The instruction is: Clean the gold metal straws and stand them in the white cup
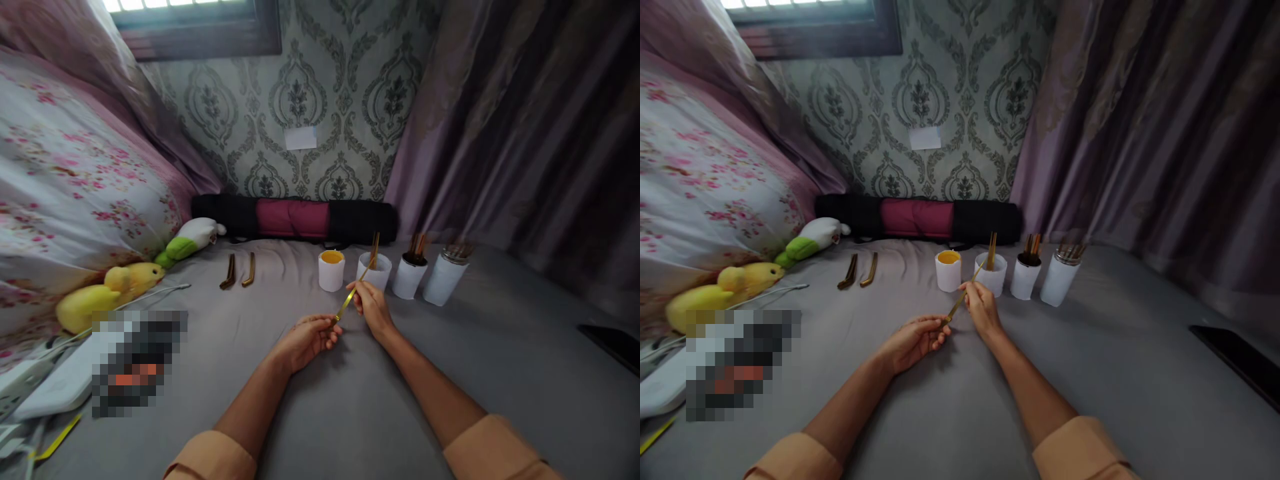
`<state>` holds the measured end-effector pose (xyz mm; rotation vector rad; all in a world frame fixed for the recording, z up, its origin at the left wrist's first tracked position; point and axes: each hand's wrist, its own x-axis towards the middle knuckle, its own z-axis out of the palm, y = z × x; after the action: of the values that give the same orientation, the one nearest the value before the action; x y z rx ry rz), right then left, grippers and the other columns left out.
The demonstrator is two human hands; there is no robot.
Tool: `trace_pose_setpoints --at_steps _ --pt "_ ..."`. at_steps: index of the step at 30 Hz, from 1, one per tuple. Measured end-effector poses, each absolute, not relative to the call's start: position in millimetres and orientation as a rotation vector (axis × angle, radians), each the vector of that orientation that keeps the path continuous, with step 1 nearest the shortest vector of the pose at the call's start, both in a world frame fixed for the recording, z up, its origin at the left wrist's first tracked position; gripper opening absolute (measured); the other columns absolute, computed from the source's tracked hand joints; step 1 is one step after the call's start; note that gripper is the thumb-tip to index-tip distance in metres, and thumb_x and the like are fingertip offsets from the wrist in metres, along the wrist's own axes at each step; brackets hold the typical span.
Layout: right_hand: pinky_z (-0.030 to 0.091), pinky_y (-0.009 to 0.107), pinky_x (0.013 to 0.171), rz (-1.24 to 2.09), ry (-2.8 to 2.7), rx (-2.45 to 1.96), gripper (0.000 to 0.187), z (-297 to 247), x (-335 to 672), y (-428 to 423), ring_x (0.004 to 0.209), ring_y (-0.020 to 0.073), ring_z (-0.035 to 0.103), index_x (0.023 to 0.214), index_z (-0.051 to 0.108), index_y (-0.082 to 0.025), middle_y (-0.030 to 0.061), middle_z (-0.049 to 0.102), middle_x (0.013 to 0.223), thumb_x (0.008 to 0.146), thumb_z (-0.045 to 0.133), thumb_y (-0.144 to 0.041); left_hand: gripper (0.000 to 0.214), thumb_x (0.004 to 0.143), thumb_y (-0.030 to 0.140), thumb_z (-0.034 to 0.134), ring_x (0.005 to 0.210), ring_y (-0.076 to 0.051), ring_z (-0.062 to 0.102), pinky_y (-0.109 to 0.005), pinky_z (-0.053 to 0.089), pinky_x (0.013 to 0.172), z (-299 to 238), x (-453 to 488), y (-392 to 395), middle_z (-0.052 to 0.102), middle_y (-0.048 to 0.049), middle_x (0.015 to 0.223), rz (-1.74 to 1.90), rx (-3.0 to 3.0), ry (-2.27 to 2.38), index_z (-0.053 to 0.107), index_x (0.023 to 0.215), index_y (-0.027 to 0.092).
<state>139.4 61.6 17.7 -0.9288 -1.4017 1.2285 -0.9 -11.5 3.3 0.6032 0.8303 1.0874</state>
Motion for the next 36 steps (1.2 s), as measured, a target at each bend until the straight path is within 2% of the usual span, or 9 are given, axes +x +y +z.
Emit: trace_pose_setpoints --at_steps 9,36 --pt "0.027 0.018 0.035 1.122 -1.283 -0.888 0.035 23 149 74 0.041 0.0056 0.035 0.082 0.059 -0.016 -0.0037 0.043 0.054 0.078 0.041 -0.046 0.015 0.075 0.009 0.049 0.055 -0.009 0.054 -0.018 0.040 0.049 4 -3 -12 0.060 -0.0087 0.072 1.081 0.604 0.816 0.054 0.088 0.007" --pt "0.030 0.017 0.035 1.035 -1.162 -0.857 0.029 33 164 87 0.042 0.0042 0.040 0.080 0.059 -0.016 -0.0029 0.048 0.059 0.075 0.048 -0.042 0.017 0.074 0.009 0.051 0.060 -0.010 0.055 -0.019 0.041 0.054 -1 -11 -8 0.060 -0.0093 0.076 1.141 0.523 0.774 0.050 0.091 0.009"
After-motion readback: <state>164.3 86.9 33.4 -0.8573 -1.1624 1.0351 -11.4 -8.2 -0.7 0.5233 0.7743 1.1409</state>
